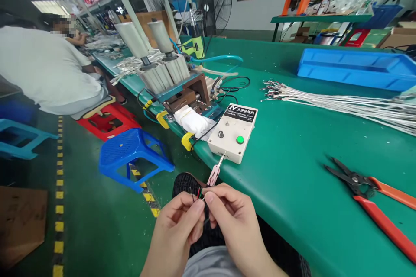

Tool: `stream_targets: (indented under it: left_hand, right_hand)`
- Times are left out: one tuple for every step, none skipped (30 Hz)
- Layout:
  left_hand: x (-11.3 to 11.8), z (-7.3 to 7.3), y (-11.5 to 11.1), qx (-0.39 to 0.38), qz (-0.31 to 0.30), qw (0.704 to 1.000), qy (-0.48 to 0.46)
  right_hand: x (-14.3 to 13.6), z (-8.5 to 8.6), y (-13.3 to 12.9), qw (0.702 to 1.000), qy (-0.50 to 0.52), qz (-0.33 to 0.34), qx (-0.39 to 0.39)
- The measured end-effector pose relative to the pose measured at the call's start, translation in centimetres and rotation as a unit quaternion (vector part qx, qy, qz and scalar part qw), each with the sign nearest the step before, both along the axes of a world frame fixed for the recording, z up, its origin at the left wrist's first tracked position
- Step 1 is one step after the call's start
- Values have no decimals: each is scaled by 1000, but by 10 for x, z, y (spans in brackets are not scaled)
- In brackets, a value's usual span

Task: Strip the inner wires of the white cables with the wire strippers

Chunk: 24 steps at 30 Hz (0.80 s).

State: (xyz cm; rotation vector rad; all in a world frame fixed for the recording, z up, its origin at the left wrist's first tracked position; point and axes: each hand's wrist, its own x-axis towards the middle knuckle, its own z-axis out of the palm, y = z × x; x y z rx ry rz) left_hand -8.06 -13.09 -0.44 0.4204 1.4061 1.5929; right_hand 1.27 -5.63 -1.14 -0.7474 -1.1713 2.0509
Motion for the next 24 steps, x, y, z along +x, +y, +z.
stream_targets:
  left_hand:
    - [-1,-2,-1,2,-7,1000,-26]
    - [-3,-4,-2,4,-11,999,-46]
    - [-4,-4,-2,4,-18,998,-60]
    - [-5,-4,-3,6,-25,997,-68]
    - [-6,-4,-3,8,-33,997,-73]
    - [-7,-3,-3,10,-43,996,-74]
    - [-8,-2,-4,9,-56,996,-72]
    - [-9,0,-4,6,-68,995,-68]
    - [-10,1,-4,2,-79,995,-64]
    - [-11,3,-4,-3,-89,994,-61]
    - [-12,5,-3,-8,-97,993,-60]
    - [-13,8,-3,-12,-104,993,-60]
    - [-13,10,-3,-16,-109,992,-61]
    - [-14,11,-2,-19,-114,992,-59]
    - [-13,13,-2,-22,-119,991,-55]
    - [-13,13,-2,-25,-122,991,-50]
    - [-12,13,-2,-27,-125,991,-45]
    - [-12,13,-2,-28,-127,991,-41]
    - [-11,12,-2,-28,-130,990,-37]
    - [-10,11,-2,-26,-131,990,-35]
    - [-9,9,-3,-26,-131,990,-33]
    - [-8,8,-3,-26,-132,991,-30]
    - [-7,7,-3,-27,-133,990,-25]
    - [-7,6,-3,-28,-134,990,-21]
  right_hand:
    - [-1,-1,-1,1000,-5,6,-8]
    - [-1,-1,-1,1000,-11,16,-10]
    - [-1,0,0,999,-18,27,-8]
    - [0,1,0,999,-23,38,-2]
    - [1,2,1,998,-27,48,5]
    - [2,4,2,998,-31,57,10]
    - [3,5,3,997,-34,64,13]
    - [4,6,3,997,-38,67,15]
    - [5,7,4,997,-44,68,17]
    - [5,7,4,996,-51,69,19]
    - [5,8,5,996,-58,67,22]
    - [6,8,5,995,-65,65,24]
    - [6,9,5,995,-72,62,28]
    - [7,9,5,995,-77,60,30]
    - [7,10,4,995,-80,58,31]
    - [8,10,4,995,-80,53,29]
    - [8,11,3,996,-76,48,24]
    - [9,12,2,997,-67,44,21]
    - [9,13,1,998,-56,39,17]
    - [9,14,1,998,-44,34,15]
    - [10,14,0,999,-34,31,15]
    - [11,14,-1,999,-29,30,14]
    - [12,13,-1,999,-29,28,12]
    - [13,12,-1,999,-32,25,9]
